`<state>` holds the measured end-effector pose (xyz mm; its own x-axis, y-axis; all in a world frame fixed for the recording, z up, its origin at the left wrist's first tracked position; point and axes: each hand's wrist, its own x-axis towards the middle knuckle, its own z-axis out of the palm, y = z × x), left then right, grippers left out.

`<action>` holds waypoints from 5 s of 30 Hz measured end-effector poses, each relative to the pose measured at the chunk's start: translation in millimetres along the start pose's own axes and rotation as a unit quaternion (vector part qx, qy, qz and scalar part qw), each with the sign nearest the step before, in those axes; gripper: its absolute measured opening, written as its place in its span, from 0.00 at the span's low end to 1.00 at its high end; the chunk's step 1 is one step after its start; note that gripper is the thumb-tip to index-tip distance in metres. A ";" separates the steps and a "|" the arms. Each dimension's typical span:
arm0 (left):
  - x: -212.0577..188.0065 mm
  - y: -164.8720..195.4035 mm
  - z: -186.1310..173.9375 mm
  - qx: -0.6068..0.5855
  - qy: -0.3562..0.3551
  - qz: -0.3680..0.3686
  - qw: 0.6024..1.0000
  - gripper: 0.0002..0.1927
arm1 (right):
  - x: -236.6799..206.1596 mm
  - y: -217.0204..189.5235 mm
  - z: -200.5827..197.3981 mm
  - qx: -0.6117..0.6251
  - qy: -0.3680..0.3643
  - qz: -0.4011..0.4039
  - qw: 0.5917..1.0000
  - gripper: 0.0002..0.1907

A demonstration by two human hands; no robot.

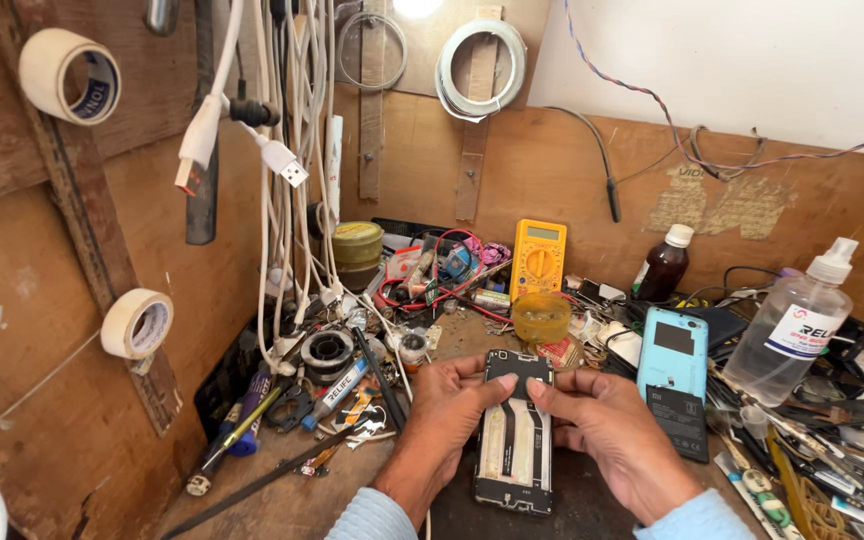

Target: The person works on a disassembled smartphone on a cluttered workbench. They use tweezers to lift and reposition a small black component, then place a battery into the phone chassis and press it down. The person uses a blue-handled tool to adjust the battery connector area.

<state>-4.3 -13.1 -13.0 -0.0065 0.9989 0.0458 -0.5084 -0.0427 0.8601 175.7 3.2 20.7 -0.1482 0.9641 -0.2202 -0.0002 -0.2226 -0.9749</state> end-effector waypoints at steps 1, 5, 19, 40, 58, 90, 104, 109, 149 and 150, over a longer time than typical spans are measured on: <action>0.2 0.1 0.4 0.005 0.006 -0.006 1.000 0.16 | -0.6 0.4 -1.6 -0.001 0.001 0.003 1.000 0.12; 0.2 -0.7 -0.8 0.014 0.015 -0.012 1.000 0.16 | 2.3 5.3 -0.6 -0.029 0.034 0.011 0.999 0.11; -1.9 2.2 -0.7 0.057 0.020 -0.011 0.998 0.14 | 3.2 10.5 -5.0 0.025 -0.001 -0.005 1.000 0.12; -5.3 2.9 -2.7 0.055 -0.037 -0.035 0.997 0.43 | -18.8 -12.6 11.5 -0.396 0.039 -0.469 0.789 0.24; -0.1 -3.9 -10.6 0.042 -0.099 -0.023 0.994 0.28 | -12.8 -20.1 8.3 -0.473 -0.062 -0.381 0.792 0.30; 3.0 -4.6 -12.2 0.033 -0.123 -0.057 0.990 0.32 | 1.1 -4.5 -1.4 -0.562 -0.046 -0.502 0.656 0.20; 3.5 -3.9 -11.4 0.046 -0.124 -0.062 0.989 0.26 | 3.3 -5.1 -1.3 -0.586 -0.047 -0.450 0.673 0.18; 5.2 -6.7 -10.2 0.038 -0.106 -0.067 0.991 0.20 | 1.1 -4.1 -1.0 -0.587 -0.039 -0.462 0.664 0.18; -1.5 11.8 0.6 0.064 0.013 -0.075 0.995 0.30 | -32.1 0.9 -56.0 -0.635 0.165 -0.156 0.738 0.13; -2.0 12.7 0.9 0.062 0.010 -0.074 0.995 0.30 | -31.5 0.8 -58.7 -0.628 0.163 -0.151 0.746 0.13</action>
<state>-10.0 -15.6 -1.7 0.0426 0.9946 -0.0944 -0.3958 0.1035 0.9125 238.4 -18.9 24.9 -0.0805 0.9725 0.2187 0.9722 0.1250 -0.1978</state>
